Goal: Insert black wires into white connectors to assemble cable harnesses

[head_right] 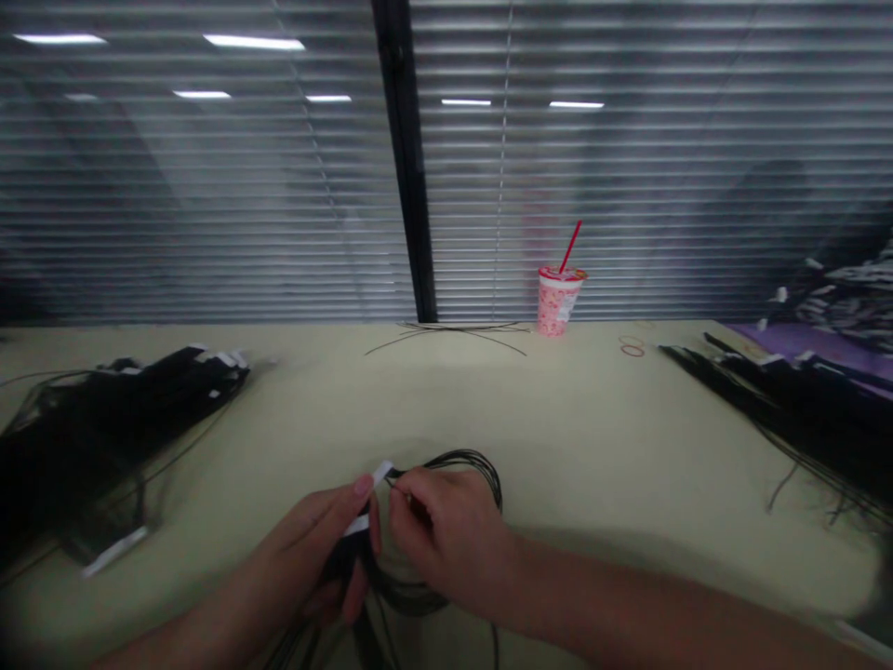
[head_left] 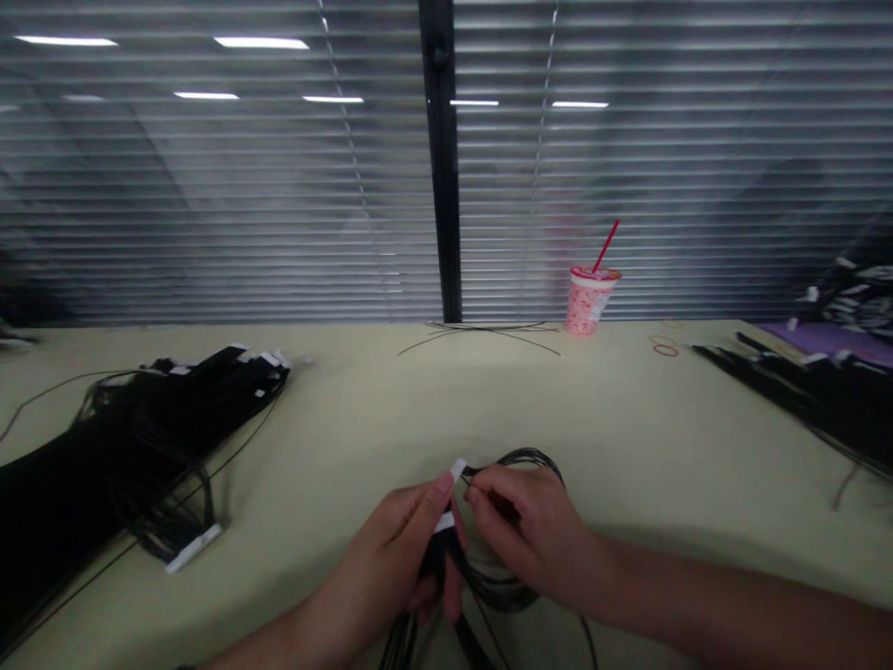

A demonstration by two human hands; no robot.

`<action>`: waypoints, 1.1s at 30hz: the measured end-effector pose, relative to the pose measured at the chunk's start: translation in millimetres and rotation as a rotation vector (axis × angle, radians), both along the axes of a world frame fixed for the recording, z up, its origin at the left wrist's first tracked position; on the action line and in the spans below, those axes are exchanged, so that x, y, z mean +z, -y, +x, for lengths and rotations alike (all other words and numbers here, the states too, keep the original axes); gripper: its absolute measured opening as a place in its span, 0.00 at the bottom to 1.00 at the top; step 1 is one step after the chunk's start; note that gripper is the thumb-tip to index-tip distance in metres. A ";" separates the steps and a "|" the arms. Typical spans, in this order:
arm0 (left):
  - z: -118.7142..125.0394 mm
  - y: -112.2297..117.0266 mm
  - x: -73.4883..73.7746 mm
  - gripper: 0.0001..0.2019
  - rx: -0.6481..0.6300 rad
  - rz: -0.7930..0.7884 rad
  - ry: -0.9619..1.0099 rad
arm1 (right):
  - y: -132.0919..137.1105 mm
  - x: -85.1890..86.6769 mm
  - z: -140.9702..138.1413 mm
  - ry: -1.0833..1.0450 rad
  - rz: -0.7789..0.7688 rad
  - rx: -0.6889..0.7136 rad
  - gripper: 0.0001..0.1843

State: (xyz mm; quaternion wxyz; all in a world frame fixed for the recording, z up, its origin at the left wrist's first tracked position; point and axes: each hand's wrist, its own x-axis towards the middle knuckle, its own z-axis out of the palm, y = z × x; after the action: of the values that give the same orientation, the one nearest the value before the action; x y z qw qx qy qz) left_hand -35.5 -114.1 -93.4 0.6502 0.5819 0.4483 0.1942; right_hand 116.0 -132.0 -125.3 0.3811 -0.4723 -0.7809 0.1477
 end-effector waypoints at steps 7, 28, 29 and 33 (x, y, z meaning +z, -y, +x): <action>-0.4 0.4 0.3 0.20 -0.042 0.041 -0.039 | 3.8 3.2 -1.9 0.112 -0.020 -0.041 0.10; -8.2 -17.6 -7.5 0.17 0.207 -0.249 0.450 | -56.8 -6.7 70.3 0.169 -0.088 -0.143 0.13; -8.3 -17.8 -9.4 0.17 0.228 -0.249 0.464 | -59.5 -5.8 71.6 0.083 -0.150 -0.133 0.15; -8.1 -17.6 -15.0 0.18 0.312 -0.243 0.523 | -47.8 9.7 61.6 -0.237 -0.060 -0.305 0.17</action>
State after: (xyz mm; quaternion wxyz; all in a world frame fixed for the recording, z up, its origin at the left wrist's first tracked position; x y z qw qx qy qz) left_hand -43.7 -96.5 -108.4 0.7703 0.3546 0.3701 0.3794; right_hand 177.6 -84.2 -115.7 0.4739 -0.5758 -0.6452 0.1661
